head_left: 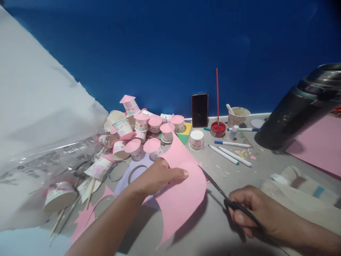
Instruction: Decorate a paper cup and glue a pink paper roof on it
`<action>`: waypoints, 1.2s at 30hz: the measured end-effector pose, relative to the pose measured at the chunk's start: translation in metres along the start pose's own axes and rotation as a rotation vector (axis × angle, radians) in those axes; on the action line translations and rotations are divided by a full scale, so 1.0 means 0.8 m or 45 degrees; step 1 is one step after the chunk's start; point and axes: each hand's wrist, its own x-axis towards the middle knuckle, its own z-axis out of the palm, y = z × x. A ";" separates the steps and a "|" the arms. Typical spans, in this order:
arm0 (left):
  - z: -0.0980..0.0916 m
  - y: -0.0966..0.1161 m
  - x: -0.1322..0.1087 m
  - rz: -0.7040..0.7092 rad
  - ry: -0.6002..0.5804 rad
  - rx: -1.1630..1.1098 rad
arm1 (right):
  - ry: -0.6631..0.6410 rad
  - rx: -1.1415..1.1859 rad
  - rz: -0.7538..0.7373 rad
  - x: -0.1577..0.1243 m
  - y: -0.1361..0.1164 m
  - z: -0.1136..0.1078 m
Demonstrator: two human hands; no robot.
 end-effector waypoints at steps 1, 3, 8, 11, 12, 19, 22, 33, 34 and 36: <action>-0.001 0.000 0.000 -0.008 -0.019 0.035 | -0.003 0.007 -0.004 0.000 0.001 0.000; -0.004 0.000 0.001 -0.020 -0.051 0.100 | -0.013 0.023 -0.009 0.000 0.004 0.000; -0.006 0.004 0.002 -0.020 -0.093 0.134 | -0.020 0.043 0.001 0.002 0.004 -0.001; -0.007 0.005 0.002 -0.045 -0.084 0.133 | -0.018 0.039 -0.004 0.001 0.002 -0.001; -0.007 0.005 0.002 -0.044 -0.085 0.132 | -0.020 0.038 -0.007 0.001 0.001 -0.001; -0.009 0.008 0.002 0.027 -0.156 0.132 | -0.051 0.061 -0.028 0.002 0.007 -0.003; -0.009 0.010 0.003 0.007 -0.195 0.183 | -0.074 0.111 -0.021 0.003 0.011 -0.003; -0.015 0.019 0.002 -0.003 -0.267 0.271 | -0.074 0.073 0.008 0.000 0.002 -0.001; -0.016 0.020 0.002 -0.007 -0.282 0.261 | -0.075 0.064 0.013 -0.001 0.001 -0.001; -0.018 0.020 0.002 -0.014 -0.302 0.248 | -0.077 0.063 0.021 -0.001 0.000 -0.001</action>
